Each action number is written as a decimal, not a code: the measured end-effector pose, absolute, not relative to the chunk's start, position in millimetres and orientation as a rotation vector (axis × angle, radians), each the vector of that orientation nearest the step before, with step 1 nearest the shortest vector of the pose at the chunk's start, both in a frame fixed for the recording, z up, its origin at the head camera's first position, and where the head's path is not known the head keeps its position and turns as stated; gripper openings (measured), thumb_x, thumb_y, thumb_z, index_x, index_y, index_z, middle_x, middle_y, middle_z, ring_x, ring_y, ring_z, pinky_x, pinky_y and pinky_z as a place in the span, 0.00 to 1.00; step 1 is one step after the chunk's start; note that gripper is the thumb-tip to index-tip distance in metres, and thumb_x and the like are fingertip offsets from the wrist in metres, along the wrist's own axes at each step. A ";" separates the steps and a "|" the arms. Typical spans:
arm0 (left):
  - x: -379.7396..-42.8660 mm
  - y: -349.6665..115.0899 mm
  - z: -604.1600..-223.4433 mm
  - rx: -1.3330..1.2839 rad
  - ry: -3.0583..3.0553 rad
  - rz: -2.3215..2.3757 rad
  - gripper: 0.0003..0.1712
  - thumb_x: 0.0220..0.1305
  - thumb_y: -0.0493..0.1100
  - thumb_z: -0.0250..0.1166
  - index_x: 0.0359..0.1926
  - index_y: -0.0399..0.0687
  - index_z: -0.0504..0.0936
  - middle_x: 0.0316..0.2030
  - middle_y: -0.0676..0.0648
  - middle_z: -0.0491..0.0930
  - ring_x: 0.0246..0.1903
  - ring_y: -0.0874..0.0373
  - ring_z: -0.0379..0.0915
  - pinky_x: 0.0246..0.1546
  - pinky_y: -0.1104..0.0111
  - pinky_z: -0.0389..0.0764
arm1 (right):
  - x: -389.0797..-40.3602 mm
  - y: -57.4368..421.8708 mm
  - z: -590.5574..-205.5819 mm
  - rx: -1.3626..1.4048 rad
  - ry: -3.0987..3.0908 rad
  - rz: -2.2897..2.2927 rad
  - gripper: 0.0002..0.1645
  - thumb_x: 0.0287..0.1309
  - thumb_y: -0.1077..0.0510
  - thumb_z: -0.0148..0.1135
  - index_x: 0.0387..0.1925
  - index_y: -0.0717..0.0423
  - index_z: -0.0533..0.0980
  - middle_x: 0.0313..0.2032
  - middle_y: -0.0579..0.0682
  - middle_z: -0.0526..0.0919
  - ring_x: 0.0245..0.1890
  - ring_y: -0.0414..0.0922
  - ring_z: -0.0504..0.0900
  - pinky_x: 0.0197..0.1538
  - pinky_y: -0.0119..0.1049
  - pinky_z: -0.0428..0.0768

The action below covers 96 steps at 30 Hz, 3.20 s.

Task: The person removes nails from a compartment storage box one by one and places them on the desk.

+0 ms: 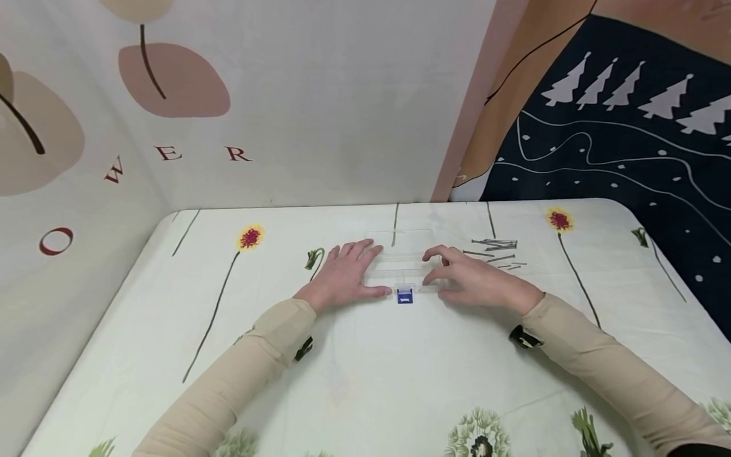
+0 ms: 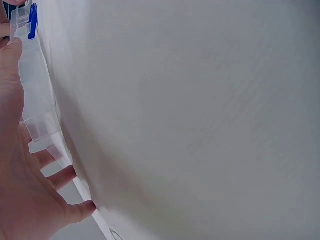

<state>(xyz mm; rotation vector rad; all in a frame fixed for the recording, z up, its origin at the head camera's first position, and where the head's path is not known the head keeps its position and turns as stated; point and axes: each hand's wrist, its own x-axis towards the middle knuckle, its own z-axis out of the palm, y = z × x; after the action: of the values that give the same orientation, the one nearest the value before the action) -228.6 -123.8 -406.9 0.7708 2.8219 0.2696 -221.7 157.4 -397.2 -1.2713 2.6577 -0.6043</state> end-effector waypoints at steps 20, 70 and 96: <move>-229.1 -123.2 -408.4 0.764 2.816 0.282 0.54 0.57 0.76 0.55 0.75 0.53 0.54 0.73 0.44 0.49 0.70 0.44 0.46 0.66 0.42 0.48 | -212.9 140.4 -399.4 -0.767 2.620 -0.913 0.08 0.50 0.67 0.65 0.33 0.57 0.84 0.50 0.54 0.71 0.49 0.53 0.64 0.51 0.46 0.66; -228.0 -123.9 -408.1 0.811 2.843 0.255 0.54 0.57 0.75 0.56 0.74 0.49 0.55 0.73 0.41 0.51 0.69 0.42 0.49 0.65 0.42 0.51 | -201.9 142.1 -400.5 -0.724 2.715 -1.111 0.09 0.56 0.64 0.65 0.29 0.49 0.73 0.46 0.52 0.72 0.51 0.53 0.66 0.55 0.56 0.61; -234.2 -136.4 -405.0 0.811 2.864 0.273 0.51 0.57 0.73 0.59 0.72 0.47 0.61 0.72 0.38 0.54 0.67 0.40 0.55 0.65 0.43 0.53 | -224.6 234.0 -386.3 -0.614 2.906 -0.824 0.02 0.58 0.59 0.67 0.33 0.54 0.82 0.49 0.60 0.77 0.52 0.61 0.68 0.49 0.62 0.60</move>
<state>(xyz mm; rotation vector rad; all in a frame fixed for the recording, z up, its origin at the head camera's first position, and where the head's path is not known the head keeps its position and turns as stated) -234.2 -136.4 -405.0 0.8109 2.8638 0.2728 -224.6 234.0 -386.3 -0.6137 2.9064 -0.8238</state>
